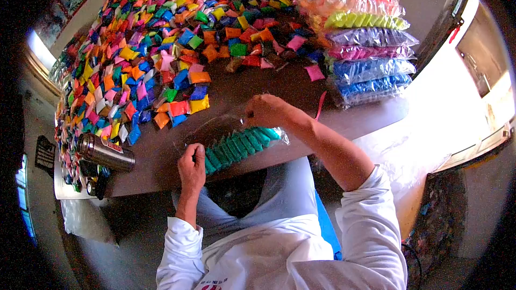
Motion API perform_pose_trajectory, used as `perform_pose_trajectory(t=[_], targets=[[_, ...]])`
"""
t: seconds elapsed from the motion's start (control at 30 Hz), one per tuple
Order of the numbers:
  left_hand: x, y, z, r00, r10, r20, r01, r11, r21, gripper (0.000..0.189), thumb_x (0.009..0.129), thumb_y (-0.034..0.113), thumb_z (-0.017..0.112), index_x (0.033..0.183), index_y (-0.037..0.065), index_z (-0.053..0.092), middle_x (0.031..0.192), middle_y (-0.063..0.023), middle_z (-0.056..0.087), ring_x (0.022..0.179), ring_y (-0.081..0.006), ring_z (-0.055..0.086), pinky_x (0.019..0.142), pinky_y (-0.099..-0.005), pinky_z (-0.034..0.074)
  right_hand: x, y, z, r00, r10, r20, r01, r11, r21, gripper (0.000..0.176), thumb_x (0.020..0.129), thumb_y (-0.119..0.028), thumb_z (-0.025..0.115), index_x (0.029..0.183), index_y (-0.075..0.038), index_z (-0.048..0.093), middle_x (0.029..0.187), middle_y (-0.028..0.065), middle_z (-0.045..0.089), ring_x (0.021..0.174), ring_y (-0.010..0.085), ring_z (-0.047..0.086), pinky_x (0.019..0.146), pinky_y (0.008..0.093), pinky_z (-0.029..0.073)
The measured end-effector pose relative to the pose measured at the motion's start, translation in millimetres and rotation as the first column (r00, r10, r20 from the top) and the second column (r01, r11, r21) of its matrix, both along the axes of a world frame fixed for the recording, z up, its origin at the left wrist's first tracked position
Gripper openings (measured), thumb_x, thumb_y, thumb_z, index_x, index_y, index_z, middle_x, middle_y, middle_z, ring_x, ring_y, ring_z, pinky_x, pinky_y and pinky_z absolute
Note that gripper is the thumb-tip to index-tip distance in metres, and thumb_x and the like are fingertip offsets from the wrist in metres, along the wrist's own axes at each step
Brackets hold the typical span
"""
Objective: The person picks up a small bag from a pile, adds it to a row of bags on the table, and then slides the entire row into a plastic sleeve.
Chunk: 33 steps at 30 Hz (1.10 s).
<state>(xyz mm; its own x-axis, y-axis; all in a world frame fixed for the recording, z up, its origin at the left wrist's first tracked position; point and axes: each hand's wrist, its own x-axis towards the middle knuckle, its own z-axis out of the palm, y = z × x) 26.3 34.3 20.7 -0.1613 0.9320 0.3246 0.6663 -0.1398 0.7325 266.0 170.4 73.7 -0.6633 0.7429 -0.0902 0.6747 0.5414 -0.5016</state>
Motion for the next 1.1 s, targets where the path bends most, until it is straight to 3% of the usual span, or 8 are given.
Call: perform_pose_trajectory(t=[0.17, 0.23, 0.33, 0.37, 0.43, 0.63, 0.93, 1.1], targets=[[0, 1, -1, 1.0, -0.009, 0.001, 0.009, 1.0, 0.006, 0.027, 0.096, 0.027, 0.051, 0.094, 0.002, 0.062, 0.085, -0.0155, 0.066, 0.081, -0.0319, 0.065, 0.07, -0.039, 0.05, 0, -5, -11, 0.977, -0.083, 0.196, 0.051, 0.985, 0.163, 0.028, 0.078, -0.031, 0.066, 0.086, -0.005, 0.07, 0.076, 0.0119, 0.067, 0.071, 0.0235, 0.065, 0.068, 0.0363, 0.05], [-1, 0, -4, 1.0, -0.008, 0.013, 0.008, 1.0, 0.018, 0.028, 0.096, 0.027, 0.051, 0.094, 0.002, 0.062, 0.086, -0.0158, 0.066, 0.081, -0.0321, 0.065, 0.071, -0.0391, 0.05, 7, -2, -4, 0.997, 0.078, 0.022, -0.077, 0.997, -0.024, 0.031, 0.079, -0.032, 0.067, 0.096, -0.006, 0.07, 0.083, 0.0125, 0.067, 0.08, 0.0253, 0.065, 0.075, 0.0373, 0.05], [0, -2, -2, 1.0, -0.006, 0.013, 0.006, 1.0, 0.022, 0.028, 0.096, 0.027, 0.051, 0.093, 0.002, 0.062, 0.086, -0.0157, 0.066, 0.081, -0.0327, 0.065, 0.071, -0.0393, 0.05, 15, -11, 17, 0.995, 0.102, 0.022, -0.095, 0.972, -0.213, 0.043, 0.076, -0.035, 0.072, 0.106, -0.006, 0.067, 0.094, 0.0139, 0.066, 0.092, 0.0281, 0.063, 0.082, 0.0384, 0.048], [1, -2, -2, 1.0, -0.005, 0.012, 0.005, 1.0, 0.021, 0.028, 0.096, 0.027, 0.051, 0.093, 0.002, 0.062, 0.086, -0.0157, 0.066, 0.081, -0.0327, 0.065, 0.071, -0.0393, 0.05, 18, -11, 9, 0.994, 0.103, 0.021, -0.096, 0.972, -0.213, 0.043, 0.076, -0.035, 0.072, 0.106, -0.006, 0.067, 0.094, 0.0139, 0.066, 0.092, 0.0281, 0.063, 0.082, 0.0384, 0.048], [0, -1, -1, 1.0, -0.002, -0.01, 0.002, 0.999, 0.033, 0.027, 0.095, 0.027, 0.051, 0.093, 0.002, 0.062, 0.085, -0.0159, 0.066, 0.08, -0.0334, 0.065, 0.07, -0.0391, 0.05, 24, -17, -11, 0.972, 0.222, -0.076, -0.217, 0.974, 0.07, 0.053, 0.071, -0.037, 0.076, 0.111, -0.004, 0.064, 0.103, 0.0151, 0.064, 0.1, 0.0299, 0.06, 0.085, 0.0387, 0.047], [0, -1, -3, 1.0, -0.006, 0.006, 0.006, 1.0, 0.014, 0.03, 0.096, 0.03, 0.051, 0.096, 0.001, 0.062, 0.084, -0.0147, 0.066, 0.078, -0.0283, 0.064, 0.071, -0.0364, 0.049, 23, -37, -1, 0.995, 0.102, 0.003, -0.101, 0.993, -0.068, 0.061, 0.067, -0.038, 0.078, 0.115, -0.002, 0.062, 0.105, 0.017, 0.063, 0.1, 0.031, 0.06, 0.087, 0.0388, 0.047], [-1, -1, -6, 1.0, -0.001, 0.007, 0.001, 1.0, 0.021, 0.023, 0.095, 0.025, 0.053, 0.094, 0.003, 0.062, 0.085, -0.0157, 0.066, 0.08, -0.0335, 0.065, 0.069, -0.0391, 0.05, -10, -35, -9, 0.948, 0.194, -0.254, -0.184, 0.981, 0.065, 0.052, 0.073, -0.036, 0.073, 0.113, -0.003, 0.064, 0.105, 0.0167, 0.064, 0.098, 0.0314, 0.061, 0.086, 0.0403, 0.047], [-2, -2, -8, 1.0, -0.004, 0.011, 0.003, 0.999, 0.05, 0.03, 0.095, 0.031, 0.053, 0.096, 0.002, 0.062, 0.077, -0.0148, 0.064, 0.072, -0.0264, 0.064, 0.065, -0.0356, 0.048, -25, -28, -9, 0.959, 0.276, -0.058, -0.279, 0.959, -0.049, 0.048, 0.078, -0.033, 0.07, 0.117, -0.007, 0.062, 0.108, 0.0165, 0.064, 0.098, 0.032, 0.061, 0.086, 0.0406, 0.047]])
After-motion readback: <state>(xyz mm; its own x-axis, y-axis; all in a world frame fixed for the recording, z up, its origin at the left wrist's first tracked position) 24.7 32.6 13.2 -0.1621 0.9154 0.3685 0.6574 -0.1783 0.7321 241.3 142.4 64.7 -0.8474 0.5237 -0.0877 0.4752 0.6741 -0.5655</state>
